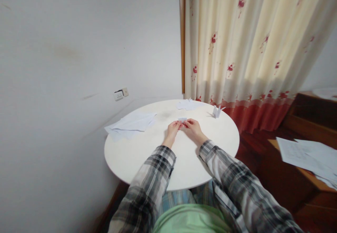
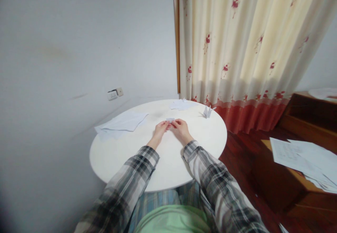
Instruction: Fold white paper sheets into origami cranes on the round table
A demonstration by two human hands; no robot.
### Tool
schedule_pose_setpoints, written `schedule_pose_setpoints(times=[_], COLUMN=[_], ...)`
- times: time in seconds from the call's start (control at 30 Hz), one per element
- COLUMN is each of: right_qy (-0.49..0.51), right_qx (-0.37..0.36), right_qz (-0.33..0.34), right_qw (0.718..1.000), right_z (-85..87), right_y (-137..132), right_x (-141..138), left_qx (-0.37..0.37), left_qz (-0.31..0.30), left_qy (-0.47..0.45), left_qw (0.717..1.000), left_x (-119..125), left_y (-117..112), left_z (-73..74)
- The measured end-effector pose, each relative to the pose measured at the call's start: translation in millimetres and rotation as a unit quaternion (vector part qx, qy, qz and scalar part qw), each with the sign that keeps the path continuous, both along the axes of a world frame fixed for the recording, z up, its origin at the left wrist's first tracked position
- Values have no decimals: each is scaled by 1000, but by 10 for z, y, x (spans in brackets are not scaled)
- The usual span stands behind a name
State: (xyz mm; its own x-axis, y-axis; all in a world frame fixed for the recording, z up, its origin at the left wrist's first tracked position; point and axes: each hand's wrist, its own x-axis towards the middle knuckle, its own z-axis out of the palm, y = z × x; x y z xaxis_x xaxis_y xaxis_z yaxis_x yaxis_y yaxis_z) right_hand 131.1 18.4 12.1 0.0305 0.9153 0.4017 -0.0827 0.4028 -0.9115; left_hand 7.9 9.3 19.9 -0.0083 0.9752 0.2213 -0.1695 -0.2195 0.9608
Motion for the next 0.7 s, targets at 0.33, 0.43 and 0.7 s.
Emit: schedule_pose_setpoints(times=[0.33, 0.43, 0.7], right_qy=[30, 17, -9], right_qx=[-54, -47, -20], right_qz=[56, 34, -7], right_qw=[997, 998, 1000], right_z=[-10, -17, -56], right_y=[-10, -3, 62], right_x=[-15, -19, 17], left_qx=[9, 5, 19], left_qz=[-7, -2, -11], left_qy=[15, 8, 20], left_qw=[1000, 1000, 1000], left_x=[-13, -12, -11], left_y=[38, 61, 31], left_z=[-34, -56, -42])
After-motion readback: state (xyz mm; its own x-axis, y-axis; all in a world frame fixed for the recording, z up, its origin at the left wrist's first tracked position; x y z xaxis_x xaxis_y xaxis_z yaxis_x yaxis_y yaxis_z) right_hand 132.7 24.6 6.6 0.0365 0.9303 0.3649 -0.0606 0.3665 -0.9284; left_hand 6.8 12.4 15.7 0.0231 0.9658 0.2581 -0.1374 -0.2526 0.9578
